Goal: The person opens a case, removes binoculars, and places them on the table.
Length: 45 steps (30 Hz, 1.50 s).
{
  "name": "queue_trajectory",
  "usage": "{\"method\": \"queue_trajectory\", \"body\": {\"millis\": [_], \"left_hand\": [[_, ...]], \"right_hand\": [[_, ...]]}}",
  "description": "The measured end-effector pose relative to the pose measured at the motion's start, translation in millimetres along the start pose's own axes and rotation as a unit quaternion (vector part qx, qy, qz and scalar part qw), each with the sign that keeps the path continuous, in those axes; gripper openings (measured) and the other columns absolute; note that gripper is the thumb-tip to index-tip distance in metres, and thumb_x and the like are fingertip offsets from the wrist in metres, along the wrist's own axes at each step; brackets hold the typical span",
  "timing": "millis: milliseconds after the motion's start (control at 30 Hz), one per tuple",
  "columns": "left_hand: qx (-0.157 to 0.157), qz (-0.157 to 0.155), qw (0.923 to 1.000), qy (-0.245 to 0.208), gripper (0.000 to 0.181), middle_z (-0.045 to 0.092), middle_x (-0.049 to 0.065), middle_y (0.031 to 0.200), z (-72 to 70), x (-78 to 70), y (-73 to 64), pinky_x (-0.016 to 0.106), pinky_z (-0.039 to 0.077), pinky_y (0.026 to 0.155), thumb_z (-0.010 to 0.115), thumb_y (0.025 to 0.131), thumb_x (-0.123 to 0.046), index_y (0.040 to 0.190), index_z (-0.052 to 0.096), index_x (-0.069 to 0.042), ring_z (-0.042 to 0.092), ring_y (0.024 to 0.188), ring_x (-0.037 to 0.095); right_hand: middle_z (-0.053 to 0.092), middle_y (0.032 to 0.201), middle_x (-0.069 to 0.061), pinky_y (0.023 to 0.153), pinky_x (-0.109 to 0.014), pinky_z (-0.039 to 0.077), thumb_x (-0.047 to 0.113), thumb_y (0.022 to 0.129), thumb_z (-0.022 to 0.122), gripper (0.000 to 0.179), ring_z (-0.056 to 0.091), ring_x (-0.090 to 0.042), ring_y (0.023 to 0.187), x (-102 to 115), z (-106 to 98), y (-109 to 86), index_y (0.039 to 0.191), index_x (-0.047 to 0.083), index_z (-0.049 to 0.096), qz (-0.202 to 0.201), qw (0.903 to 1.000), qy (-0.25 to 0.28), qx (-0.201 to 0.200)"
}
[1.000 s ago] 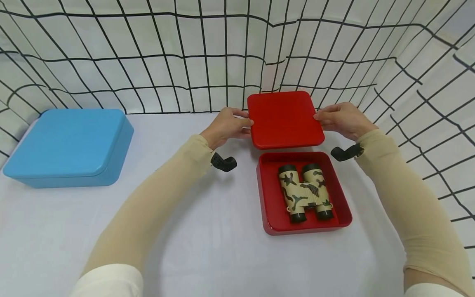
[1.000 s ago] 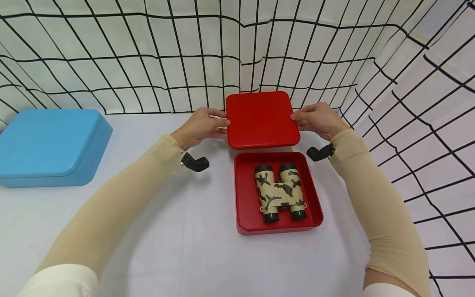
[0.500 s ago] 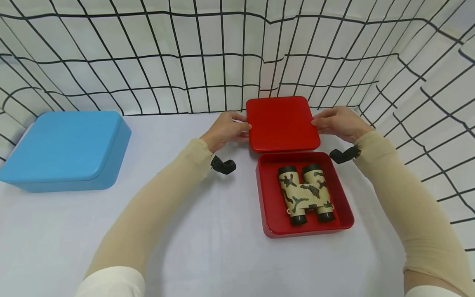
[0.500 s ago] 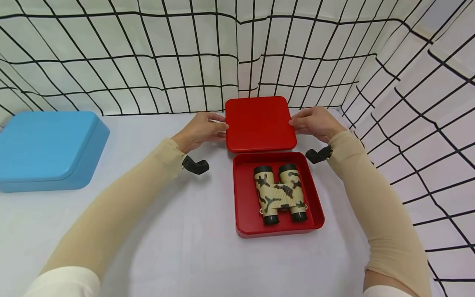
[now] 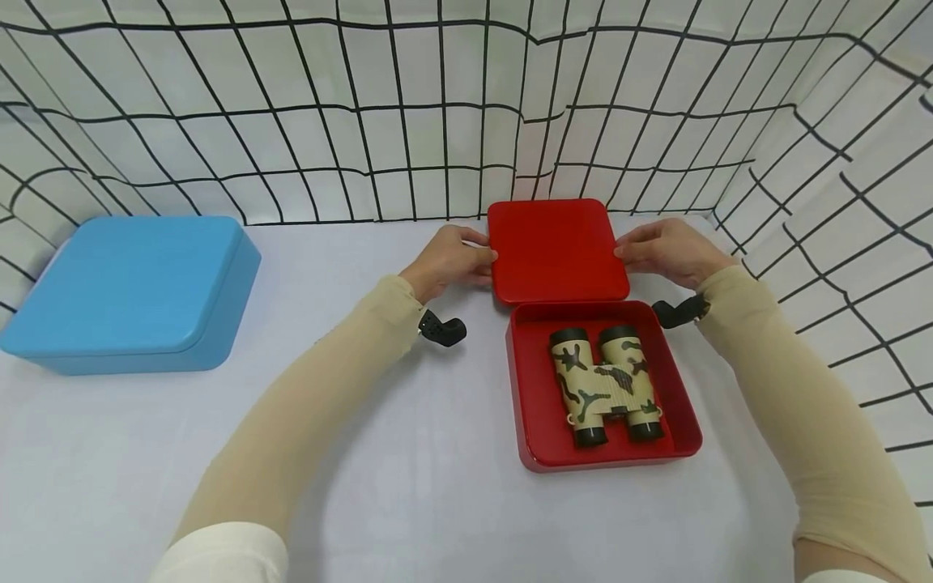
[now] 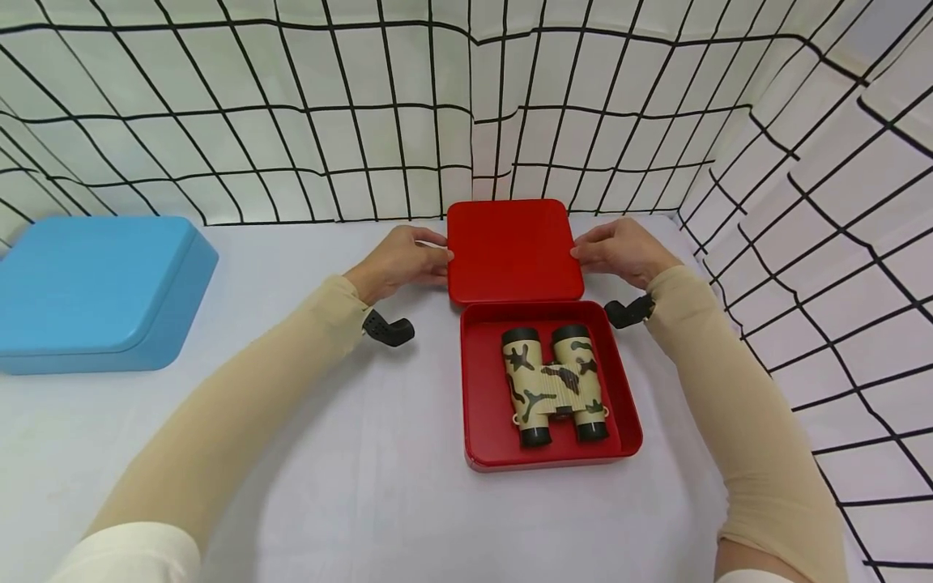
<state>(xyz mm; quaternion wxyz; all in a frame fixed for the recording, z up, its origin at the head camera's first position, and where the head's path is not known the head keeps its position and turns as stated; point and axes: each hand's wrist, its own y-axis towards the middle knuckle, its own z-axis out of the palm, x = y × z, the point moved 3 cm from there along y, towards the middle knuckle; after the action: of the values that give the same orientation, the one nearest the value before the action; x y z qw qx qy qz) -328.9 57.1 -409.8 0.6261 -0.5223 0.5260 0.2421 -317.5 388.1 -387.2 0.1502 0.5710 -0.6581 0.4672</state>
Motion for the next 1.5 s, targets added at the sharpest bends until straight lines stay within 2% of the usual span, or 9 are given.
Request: {"method": "queue_trajectory", "body": {"millis": [167, 433, 633, 867, 1100, 1233, 1400, 1500], "left_hand": [[0.0, -0.007, 0.9998, 0.019, 0.049, 0.072, 0.019, 0.117, 2.5, 2.1, 0.5, 0.033, 0.062, 0.09, 0.063, 0.102, -0.013, 0.146, 0.048, 0.0, 0.073, 0.084, 0.015], [-0.004, -0.003, 0.9992, 0.04, 0.046, 0.069, 0.017, 0.115, 4.6, 6.6, 2.8, 0.031, 0.063, 0.085, 0.063, 0.102, -0.011, 0.143, 0.051, 0.004, 0.071, 0.077, 0.013], [-0.011, 0.005, 0.996, 0.089, 0.041, 0.069, 0.018, 0.116, 4.8, 6.4, 1.9, 0.026, 0.063, 0.081, 0.064, 0.101, -0.011, 0.138, 0.056, 0.005, 0.073, 0.073, 0.013], [-0.018, 0.018, 0.9907, 0.134, 0.042, 0.072, 0.021, 0.121, 7.6, 2.0, -0.8, 0.027, 0.063, 0.083, 0.064, 0.101, -0.011, 0.138, 0.057, 0.006, 0.074, 0.072, 0.011], [-0.029, 0.02, 0.9814, 0.189, 0.043, 0.074, 0.018, 0.118, 7.8, 0.0, -0.8, 0.026, 0.061, 0.087, 0.065, 0.101, -0.014, 0.139, 0.059, 0.004, 0.077, 0.076, 0.013], [-0.038, 0.026, 0.9772, 0.207, 0.041, 0.076, 0.017, 0.114, 8.0, -1.0, -0.6, 0.03, 0.061, 0.093, 0.064, 0.101, -0.016, 0.136, 0.061, 0.004, 0.078, 0.082, 0.017], [-0.047, 0.032, 0.9662, 0.251, 0.04, 0.078, 0.015, 0.109, 9.2, -1.8, -2.7, 0.035, 0.055, 0.106, 0.062, 0.102, -0.019, 0.135, 0.062, 0.003, 0.079, 0.089, 0.019], [-0.048, 0.039, 0.9583, 0.279, 0.036, 0.079, 0.014, 0.103, 10.6, -2.4, -5.0, 0.037, 0.055, 0.104, 0.061, 0.102, -0.022, 0.128, 0.066, 0.002, 0.079, 0.089, 0.02]], "right_hand": [[0.058, 0.146, -0.017, 0.108, -0.039, 0.055, 0.033, 0.103, 0.063, 0.056, 0.068, -0.013, 0.108, -7.6, 4.3, 3.3, 0.148, 0.002, 0.05, 0.002, 1.0, -0.003, -0.001], [0.06, 0.144, -0.02, 0.114, -0.049, 0.049, 0.027, 0.103, 0.062, 0.05, 0.064, -0.028, 0.12, -10.5, 12.1, 1.0, 0.146, 0.002, 0.053, 0.007, 0.9998, -0.016, 0.005], [0.06, 0.143, -0.022, 0.115, -0.051, 0.049, 0.026, 0.103, 0.062, 0.049, 0.065, -0.029, 0.118, -10.7, 15.0, -0.2, 0.145, 0.001, 0.054, 0.008, 0.9997, -0.023, 0.009], [0.058, 0.145, -0.023, 0.116, -0.053, 0.046, 0.025, 0.103, 0.061, 0.05, 0.062, -0.033, 0.125, -11.2, 16.8, -0.3, 0.147, 0.003, 0.053, 0.013, 0.9994, -0.031, 0.009], [0.057, 0.146, -0.023, 0.118, -0.054, 0.045, 0.024, 0.103, 0.061, 0.05, 0.06, -0.035, 0.127, -11.1, 17.4, -2.3, 0.147, 0.002, 0.052, 0.015, 0.9989, -0.042, 0.014], [0.058, 0.146, -0.023, 0.119, -0.057, 0.042, 0.028, 0.102, 0.062, 0.053, 0.059, -0.037, 0.129, -9.1, 17.2, -3.2, 0.148, 0.003, 0.051, 0.017, 0.9986, -0.047, 0.015], [0.058, 0.148, -0.02, 0.12, -0.064, 0.037, 0.038, 0.102, 0.063, 0.06, 0.058, -0.037, 0.134, -8.5, 16.8, -5.1, 0.15, 0.007, 0.049, 0.015, 0.9977, -0.059, 0.031], [0.056, 0.15, -0.021, 0.12, -0.062, 0.037, 0.04, 0.103, 0.061, 0.062, 0.057, -0.038, 0.137, -8.1, 16.7, -6.6, 0.152, 0.006, 0.047, 0.001, 0.9975, -0.055, 0.043]]}}
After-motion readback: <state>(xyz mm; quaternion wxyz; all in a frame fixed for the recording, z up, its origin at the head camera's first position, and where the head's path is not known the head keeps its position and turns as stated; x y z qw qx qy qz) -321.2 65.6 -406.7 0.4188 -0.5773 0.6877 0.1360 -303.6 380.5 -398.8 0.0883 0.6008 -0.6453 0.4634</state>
